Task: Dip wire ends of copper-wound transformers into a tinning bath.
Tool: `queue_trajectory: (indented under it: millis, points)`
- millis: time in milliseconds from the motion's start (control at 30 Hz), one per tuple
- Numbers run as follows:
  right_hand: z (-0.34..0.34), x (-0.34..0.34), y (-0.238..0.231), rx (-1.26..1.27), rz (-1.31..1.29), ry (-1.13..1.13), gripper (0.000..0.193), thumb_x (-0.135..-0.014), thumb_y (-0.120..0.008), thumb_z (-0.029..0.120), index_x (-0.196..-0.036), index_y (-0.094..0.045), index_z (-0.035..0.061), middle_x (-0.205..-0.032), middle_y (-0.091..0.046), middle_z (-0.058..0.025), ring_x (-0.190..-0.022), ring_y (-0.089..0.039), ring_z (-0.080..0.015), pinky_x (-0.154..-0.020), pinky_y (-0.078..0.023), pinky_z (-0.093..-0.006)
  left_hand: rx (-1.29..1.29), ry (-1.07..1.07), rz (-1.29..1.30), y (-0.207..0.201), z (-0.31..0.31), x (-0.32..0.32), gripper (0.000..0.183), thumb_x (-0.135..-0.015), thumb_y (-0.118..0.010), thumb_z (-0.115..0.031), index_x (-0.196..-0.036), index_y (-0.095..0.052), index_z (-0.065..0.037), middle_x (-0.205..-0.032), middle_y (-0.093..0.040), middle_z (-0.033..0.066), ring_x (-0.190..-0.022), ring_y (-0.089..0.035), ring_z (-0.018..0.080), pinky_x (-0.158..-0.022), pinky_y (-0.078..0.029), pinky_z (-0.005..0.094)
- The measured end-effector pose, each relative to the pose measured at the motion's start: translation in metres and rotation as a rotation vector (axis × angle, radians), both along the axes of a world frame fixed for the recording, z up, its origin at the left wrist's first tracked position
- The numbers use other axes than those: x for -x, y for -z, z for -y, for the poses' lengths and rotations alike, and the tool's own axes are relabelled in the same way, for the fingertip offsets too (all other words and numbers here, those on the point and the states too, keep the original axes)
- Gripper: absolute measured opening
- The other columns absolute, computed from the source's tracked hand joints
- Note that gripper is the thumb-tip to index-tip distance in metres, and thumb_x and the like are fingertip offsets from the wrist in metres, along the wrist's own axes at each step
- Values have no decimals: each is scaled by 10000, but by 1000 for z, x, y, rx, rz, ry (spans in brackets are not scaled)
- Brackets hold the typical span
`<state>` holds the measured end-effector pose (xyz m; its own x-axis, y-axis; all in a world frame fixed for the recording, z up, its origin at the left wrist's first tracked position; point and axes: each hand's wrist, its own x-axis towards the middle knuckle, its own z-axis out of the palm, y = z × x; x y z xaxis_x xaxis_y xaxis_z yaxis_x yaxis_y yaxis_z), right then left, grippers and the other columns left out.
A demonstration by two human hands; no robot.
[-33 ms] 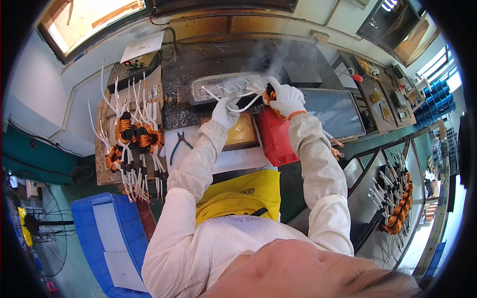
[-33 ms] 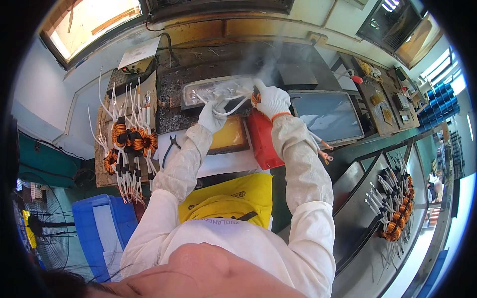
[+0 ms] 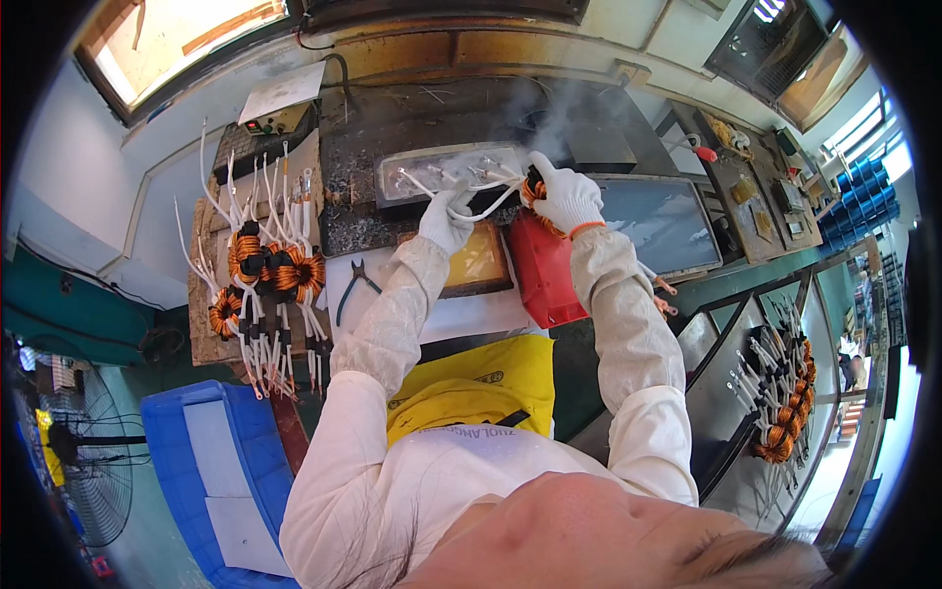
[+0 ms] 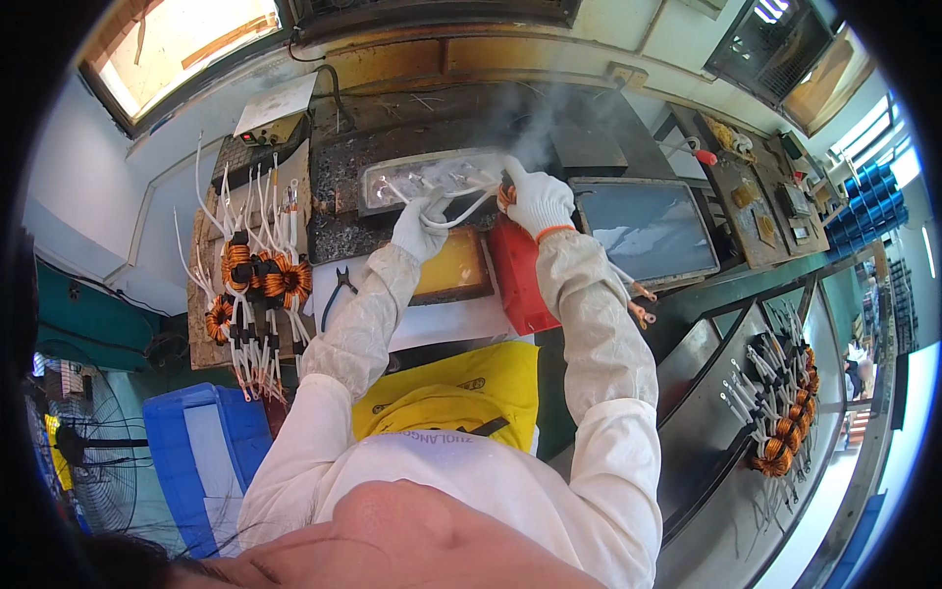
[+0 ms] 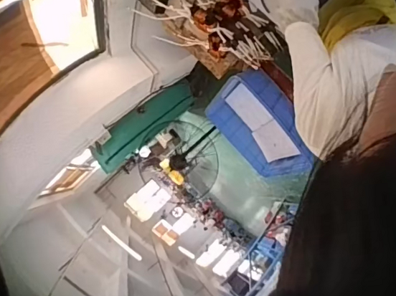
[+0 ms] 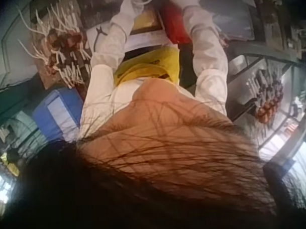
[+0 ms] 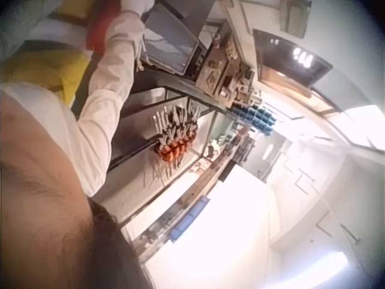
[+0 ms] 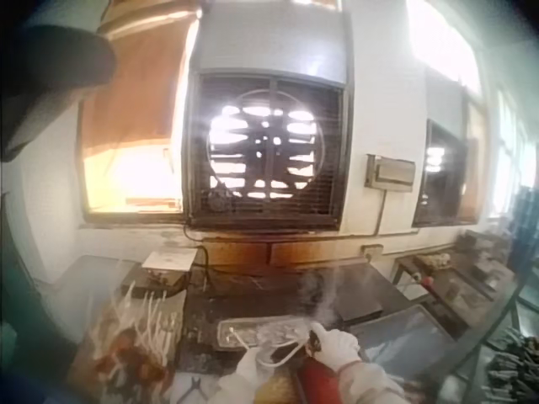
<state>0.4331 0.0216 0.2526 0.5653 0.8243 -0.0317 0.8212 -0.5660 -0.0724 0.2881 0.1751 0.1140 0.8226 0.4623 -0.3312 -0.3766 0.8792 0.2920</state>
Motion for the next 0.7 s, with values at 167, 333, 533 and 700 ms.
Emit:
queue_trajectory:
  millis: [167,333,533,700]
  points:
    - [24,4,9,-75,-6,111,775,-770,-695,350,-1441,-311,287,-997,-669,-227,-890,-675,-413,-756,-541,-511,-92,31,-27,-19,4,-3,309,-935,-505,-160,-1214,-592,-62,-1164,-645,102,-526,-469,75,-418,-366,169]
    - [54,14,13,-151,-87,211,813,-785,-688,374,-1472,-265,277,-1061,-656,-242,-928,-668,-426,-796,-538,-513,-193,98,-39,-37,12,-11,302,-937,-504,-133,-1214,-590,-52,-1158,-645,112,-540,-475,77,-422,-369,164]
    - [73,30,17,-224,-86,363,817,-796,-705,366,-1473,-256,286,-1089,-633,-233,-940,-658,-425,-792,-539,-506,-410,11,-179,-41,33,-12,285,-911,-617,-178,-1171,-604,-63,-1009,-641,92,-740,-600,172,-576,-529,262]
    - [89,37,24,-341,-96,415,793,-797,-706,361,-1463,-282,286,-1083,-633,-221,-945,-656,-415,-796,-538,-496,-573,-61,-280,-39,83,23,358,-938,-597,-276,-1232,-585,-71,-1072,-626,80,-786,-606,153,-718,-557,299]
